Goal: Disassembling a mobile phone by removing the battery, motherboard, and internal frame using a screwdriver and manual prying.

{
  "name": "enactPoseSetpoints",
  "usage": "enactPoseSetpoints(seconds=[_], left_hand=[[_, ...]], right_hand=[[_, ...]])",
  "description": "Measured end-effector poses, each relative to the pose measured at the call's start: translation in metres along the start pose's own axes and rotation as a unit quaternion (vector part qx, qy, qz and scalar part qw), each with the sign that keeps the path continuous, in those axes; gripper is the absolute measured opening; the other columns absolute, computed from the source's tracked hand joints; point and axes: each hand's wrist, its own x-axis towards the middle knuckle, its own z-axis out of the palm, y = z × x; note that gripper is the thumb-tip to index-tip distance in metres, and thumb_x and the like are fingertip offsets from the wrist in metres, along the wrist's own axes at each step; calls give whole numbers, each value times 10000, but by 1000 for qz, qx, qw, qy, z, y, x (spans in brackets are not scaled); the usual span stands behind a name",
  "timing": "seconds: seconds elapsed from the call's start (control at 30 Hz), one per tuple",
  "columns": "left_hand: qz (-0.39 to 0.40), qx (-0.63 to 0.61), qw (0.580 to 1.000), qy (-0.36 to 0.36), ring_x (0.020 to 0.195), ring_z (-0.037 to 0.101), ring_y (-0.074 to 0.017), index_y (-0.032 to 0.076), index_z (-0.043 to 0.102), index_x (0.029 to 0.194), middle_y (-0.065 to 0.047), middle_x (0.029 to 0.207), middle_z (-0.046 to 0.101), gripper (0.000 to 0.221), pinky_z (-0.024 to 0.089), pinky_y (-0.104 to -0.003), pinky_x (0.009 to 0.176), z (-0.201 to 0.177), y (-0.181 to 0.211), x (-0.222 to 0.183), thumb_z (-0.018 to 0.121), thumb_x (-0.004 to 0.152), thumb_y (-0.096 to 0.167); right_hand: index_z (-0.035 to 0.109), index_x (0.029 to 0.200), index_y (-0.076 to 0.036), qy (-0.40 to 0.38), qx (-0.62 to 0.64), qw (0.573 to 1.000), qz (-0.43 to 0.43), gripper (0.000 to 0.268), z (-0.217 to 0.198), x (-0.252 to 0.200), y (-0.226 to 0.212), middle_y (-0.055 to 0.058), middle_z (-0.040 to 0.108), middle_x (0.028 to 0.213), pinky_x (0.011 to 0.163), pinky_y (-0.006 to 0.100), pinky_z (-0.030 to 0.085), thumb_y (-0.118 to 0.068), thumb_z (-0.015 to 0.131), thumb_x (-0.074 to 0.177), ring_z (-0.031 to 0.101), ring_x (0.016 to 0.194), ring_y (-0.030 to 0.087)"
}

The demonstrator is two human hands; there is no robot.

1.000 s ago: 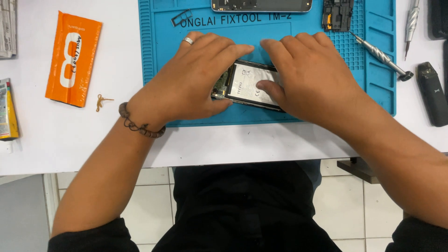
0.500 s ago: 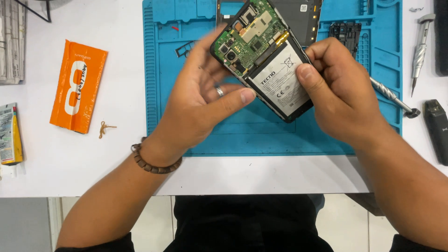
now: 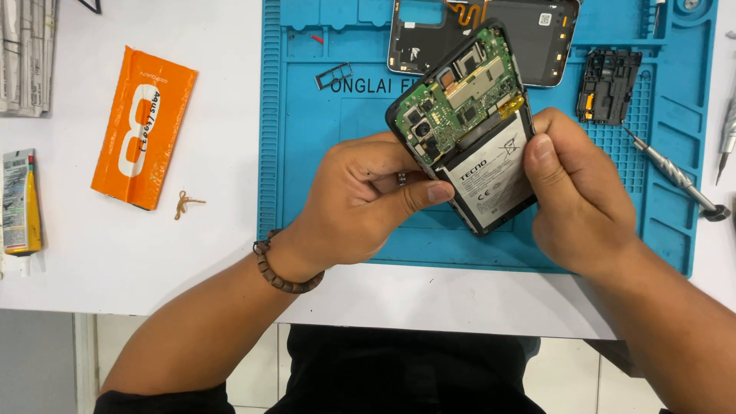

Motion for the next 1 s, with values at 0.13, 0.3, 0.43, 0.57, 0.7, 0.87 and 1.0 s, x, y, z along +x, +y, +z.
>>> enactPoseSetpoints(seconds=[0.13, 0.3, 0.43, 0.57, 0.7, 0.87, 1.0], left_hand=[[-14, 14, 1000, 1, 1083, 726, -235, 14, 703, 1132, -113, 1148, 718, 259, 650, -308, 897, 3, 10, -2, 657, 997, 230], [-41, -3, 998, 38, 1244, 685, -271, -28, 615, 1278, -140, 1289, 684, 367, 645, -376, 1048, 7, 7, -5, 664, 988, 191], [-44, -6, 996, 71, 1173, 701, -242, -45, 641, 1215, -158, 1247, 705, 294, 639, -325, 978, 2, -3, -7, 648, 995, 150], [-21, -42, 992, 117, 1079, 691, -182, -22, 655, 1095, -135, 1158, 720, 167, 615, -269, 889, -1, -15, -9, 685, 984, 99], [-34, -53, 993, 96, 1054, 716, -207, 12, 665, 1080, -124, 1109, 727, 161, 661, -310, 877, -6, -18, -9, 698, 979, 133], [-36, -63, 995, 70, 1066, 724, -223, 13, 671, 1093, -135, 1136, 731, 185, 670, -322, 868, -10, -17, -8, 704, 977, 153], [-55, -58, 992, 98, 1066, 678, -149, 18, 654, 1144, -97, 1179, 718, 208, 596, -258, 889, -2, -14, -8, 671, 1002, 169]], right_hand=[[506, 1025, -92, 10, 11, 1000, 10, 296, 7, -1, -1, -37, 484, 864, 661, 247, 351, -328, 376, 1149, 415, 743, 84], [526, 1090, -96, -45, 51, 997, 23, 261, 11, -1, -4, -37, 559, 919, 659, 244, 418, -331, 415, 1110, 487, 784, 76], [549, 1103, -83, -77, 157, 984, 34, 275, 11, -1, -16, -15, 598, 910, 636, 251, 494, -340, 452, 1088, 562, 755, 99], [598, 1048, -83, -83, 93, 992, -8, 246, 8, -2, -12, -10, 581, 922, 722, 255, 476, -281, 459, 1095, 545, 816, 112], [590, 979, -67, -55, -3, 994, -90, 240, 7, -3, -13, 19, 558, 888, 690, 265, 429, -236, 465, 1096, 503, 776, 139], [563, 922, -74, -58, 8, 993, -101, 266, 5, -5, -15, 4, 535, 830, 656, 260, 383, -252, 460, 1091, 453, 732, 133], [612, 1012, -55, -38, 31, 997, -56, 215, 9, -5, -6, 21, 582, 926, 707, 254, 454, -199, 480, 1101, 531, 801, 124]])
